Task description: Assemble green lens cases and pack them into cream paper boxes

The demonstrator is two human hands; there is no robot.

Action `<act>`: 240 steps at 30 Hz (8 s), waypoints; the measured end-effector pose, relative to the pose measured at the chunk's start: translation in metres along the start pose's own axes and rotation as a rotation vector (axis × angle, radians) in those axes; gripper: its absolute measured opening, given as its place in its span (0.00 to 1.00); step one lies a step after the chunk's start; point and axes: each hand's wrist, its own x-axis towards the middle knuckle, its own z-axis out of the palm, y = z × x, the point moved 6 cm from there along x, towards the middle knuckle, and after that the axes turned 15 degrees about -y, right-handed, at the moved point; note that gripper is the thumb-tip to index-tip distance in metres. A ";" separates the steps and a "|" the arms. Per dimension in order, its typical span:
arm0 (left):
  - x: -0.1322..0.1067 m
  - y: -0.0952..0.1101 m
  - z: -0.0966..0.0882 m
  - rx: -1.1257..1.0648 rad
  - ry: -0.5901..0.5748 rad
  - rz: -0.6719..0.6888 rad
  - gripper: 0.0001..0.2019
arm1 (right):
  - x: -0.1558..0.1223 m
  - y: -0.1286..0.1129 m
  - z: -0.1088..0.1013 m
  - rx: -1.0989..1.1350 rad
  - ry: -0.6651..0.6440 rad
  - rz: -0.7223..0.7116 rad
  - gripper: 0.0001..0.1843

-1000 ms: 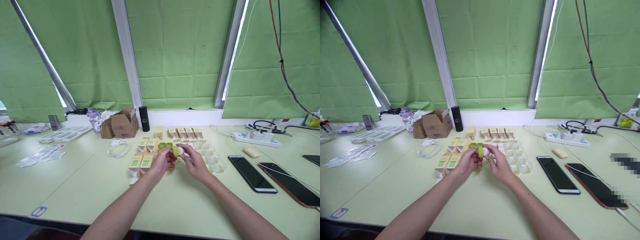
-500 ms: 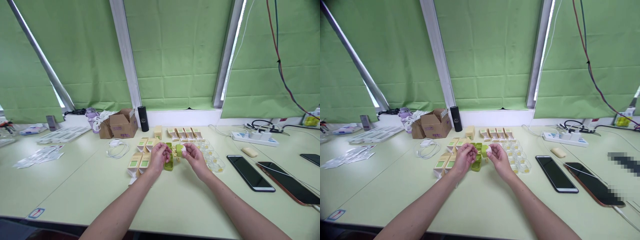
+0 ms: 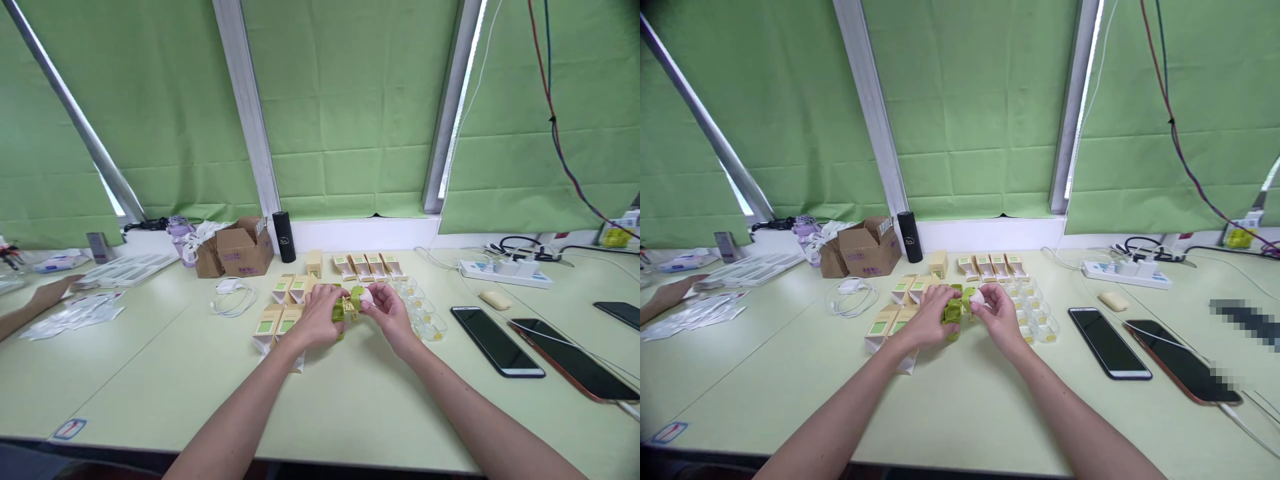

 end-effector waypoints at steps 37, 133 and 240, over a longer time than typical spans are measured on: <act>-0.001 0.011 0.011 -0.336 0.204 0.179 0.12 | -0.002 -0.003 0.011 -0.243 -0.033 -0.050 0.25; 0.000 -0.007 0.015 -0.427 0.291 0.124 0.19 | 0.004 0.006 0.008 -0.042 -0.079 0.013 0.25; -0.009 0.011 0.015 -0.846 0.386 0.414 0.24 | -0.017 -0.034 0.024 -0.876 -0.057 -0.353 0.24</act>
